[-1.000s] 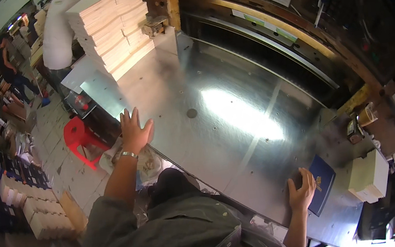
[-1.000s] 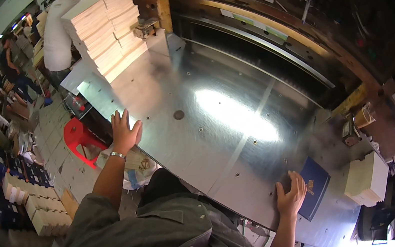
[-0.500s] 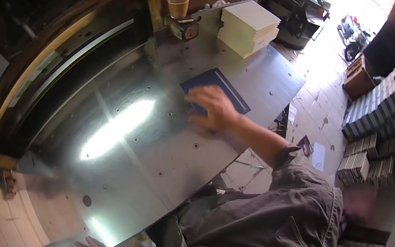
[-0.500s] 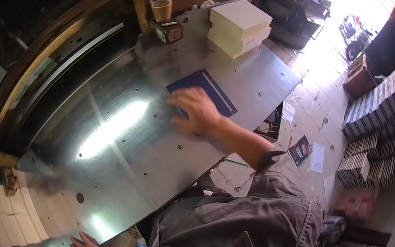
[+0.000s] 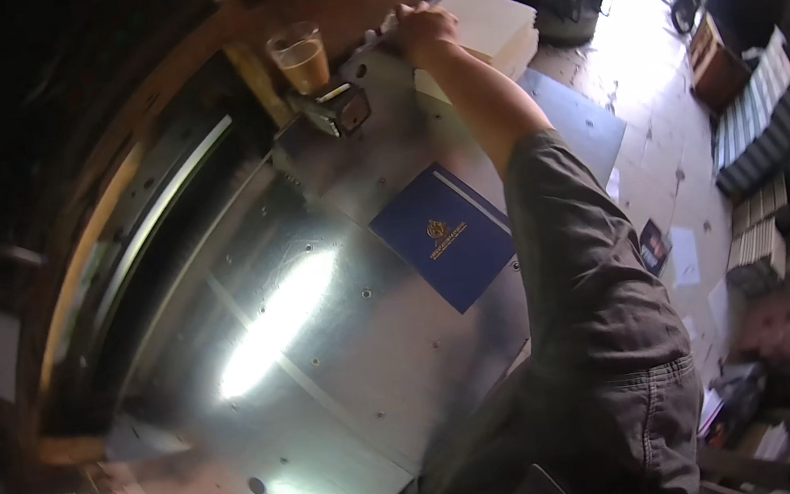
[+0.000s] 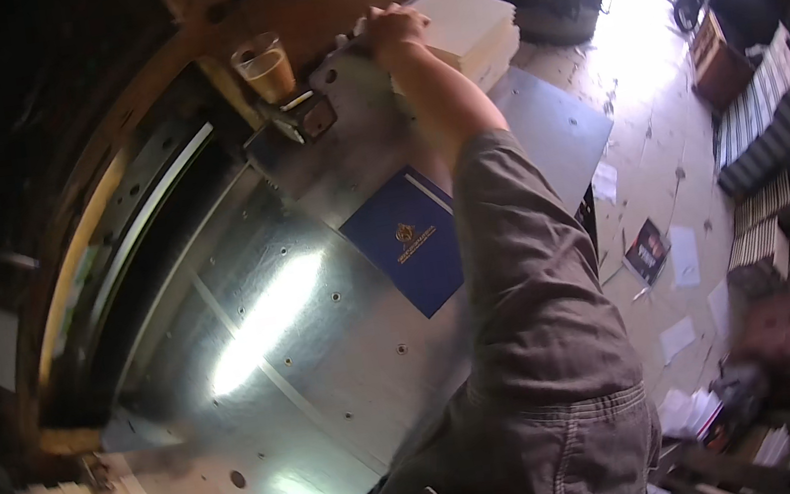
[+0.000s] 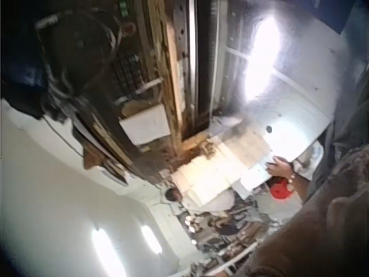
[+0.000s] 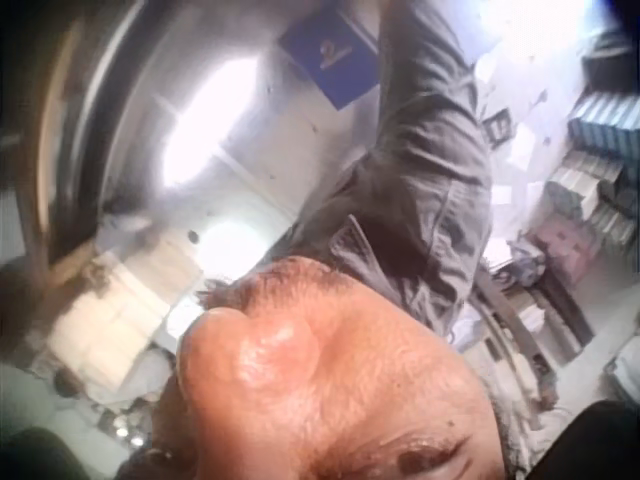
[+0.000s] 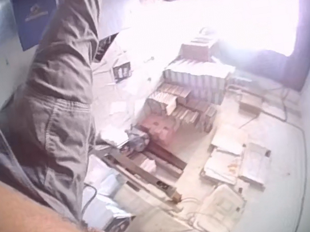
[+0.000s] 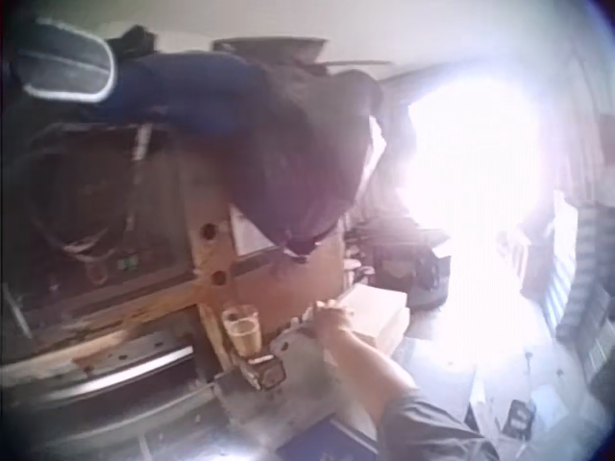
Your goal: The person aligns and stacks printed paper blocks by hand, flips through the edges, and loads the stacks into a paper cutting machine, pushing and aligning them against the back guide.
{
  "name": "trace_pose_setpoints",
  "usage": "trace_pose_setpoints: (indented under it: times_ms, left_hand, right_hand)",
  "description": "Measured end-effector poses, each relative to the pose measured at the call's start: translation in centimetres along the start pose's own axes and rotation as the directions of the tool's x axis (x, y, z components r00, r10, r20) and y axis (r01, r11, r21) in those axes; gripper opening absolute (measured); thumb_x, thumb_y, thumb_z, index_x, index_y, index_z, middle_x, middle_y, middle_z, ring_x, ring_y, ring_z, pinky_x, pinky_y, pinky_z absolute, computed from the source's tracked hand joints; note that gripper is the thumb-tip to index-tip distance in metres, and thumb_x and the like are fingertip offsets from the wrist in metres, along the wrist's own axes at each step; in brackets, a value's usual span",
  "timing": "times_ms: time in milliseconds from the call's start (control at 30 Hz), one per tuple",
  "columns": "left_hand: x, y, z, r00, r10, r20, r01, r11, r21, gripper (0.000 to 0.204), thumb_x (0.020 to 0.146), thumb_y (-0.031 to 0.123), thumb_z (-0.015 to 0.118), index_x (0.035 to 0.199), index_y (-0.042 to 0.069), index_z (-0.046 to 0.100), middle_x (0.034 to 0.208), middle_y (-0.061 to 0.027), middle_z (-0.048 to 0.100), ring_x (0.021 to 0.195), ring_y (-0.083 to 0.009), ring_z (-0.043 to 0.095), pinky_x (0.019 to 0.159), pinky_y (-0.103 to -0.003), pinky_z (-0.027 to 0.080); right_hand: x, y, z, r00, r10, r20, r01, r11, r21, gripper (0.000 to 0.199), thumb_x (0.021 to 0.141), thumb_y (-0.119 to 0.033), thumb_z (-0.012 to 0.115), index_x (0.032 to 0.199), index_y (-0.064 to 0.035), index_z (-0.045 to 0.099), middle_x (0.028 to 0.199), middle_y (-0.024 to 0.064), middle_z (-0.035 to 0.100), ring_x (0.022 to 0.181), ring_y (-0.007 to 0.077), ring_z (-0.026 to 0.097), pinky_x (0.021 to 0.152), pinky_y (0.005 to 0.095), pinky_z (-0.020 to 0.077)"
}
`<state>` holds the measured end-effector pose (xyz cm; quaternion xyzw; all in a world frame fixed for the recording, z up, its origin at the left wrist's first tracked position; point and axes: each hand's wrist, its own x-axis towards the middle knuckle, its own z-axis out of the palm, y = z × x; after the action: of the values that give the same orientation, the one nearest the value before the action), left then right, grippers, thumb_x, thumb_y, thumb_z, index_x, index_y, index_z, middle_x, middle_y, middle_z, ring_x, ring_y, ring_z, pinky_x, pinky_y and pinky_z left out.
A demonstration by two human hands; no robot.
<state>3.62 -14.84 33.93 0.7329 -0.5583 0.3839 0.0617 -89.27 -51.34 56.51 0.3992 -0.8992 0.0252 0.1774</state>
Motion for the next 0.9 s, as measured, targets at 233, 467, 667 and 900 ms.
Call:
trace_pose_setpoints:
  times_ms: [233, 467, 667, 900]
  left_hand:
    - [4.0, 4.0, -6.9, 0.906, -0.183, 0.382, 0.340, 0.852, -0.398, 0.072, 0.100, 0.052, 0.062, 0.136, -0.010, 0.056, 0.122, -0.0369, 0.057, 0.113, -0.0542, 0.053, 0.099, -0.065, 0.040]
    - [3.0, 3.2, -5.3, 0.927, -0.219, 0.304, 0.322, 0.880, -0.348, 0.072, 0.099, 0.052, 0.064, 0.137, -0.008, 0.057, 0.121, -0.0348, 0.058, 0.112, -0.0531, 0.054, 0.099, -0.064, 0.041]
    - [3.9, 3.8, -7.2, 0.829, -0.233, 0.508, 0.425, 0.853, -0.302, 0.072, 0.098, 0.052, 0.065, 0.137, -0.007, 0.058, 0.125, -0.0344, 0.058, 0.116, -0.0525, 0.053, 0.102, -0.064, 0.041]
    - [5.1, 5.8, -7.8, 0.859, -0.227, 0.459, 0.390, 0.871, -0.298, 0.073, 0.098, 0.055, 0.063, 0.135, -0.007, 0.059, 0.125, -0.0362, 0.058, 0.116, -0.0535, 0.054, 0.101, -0.064, 0.041]
  right_hand:
    - [2.7, 1.2, 1.1, 0.998, -0.031, -0.047, 0.025, 0.992, -0.123, 0.063, 0.085, -0.019, 0.077, 0.141, -0.0080, 0.049, 0.128, 0.0229, 0.063, 0.109, 0.0471, 0.071, 0.069, 0.0632, 0.0614]
    - [0.1, 2.9, -4.0, 1.000, -0.012, 0.011, 0.011, 0.991, 0.130, 0.078, 0.079, -0.025, 0.085, 0.142, -0.0088, 0.043, 0.128, 0.0209, 0.064, 0.106, 0.0405, 0.073, 0.070, 0.0555, 0.0636]
    - [-2.0, 6.6, -7.2, 0.981, -0.195, -0.024, 0.196, 0.970, 0.140, 0.091, 0.070, -0.025, 0.088, 0.146, -0.0067, 0.040, 0.106, 0.0190, 0.074, 0.100, 0.0370, 0.075, 0.085, 0.0455, 0.0617]
    - [-9.8, 13.4, -5.3, 0.899, -0.437, -0.030, 0.438, 0.897, 0.067, 0.103, 0.067, -0.032, 0.088, 0.156, -0.0134, 0.038, 0.120, 0.0206, 0.068, 0.101, 0.0379, 0.073, 0.085, 0.0511, 0.0570]
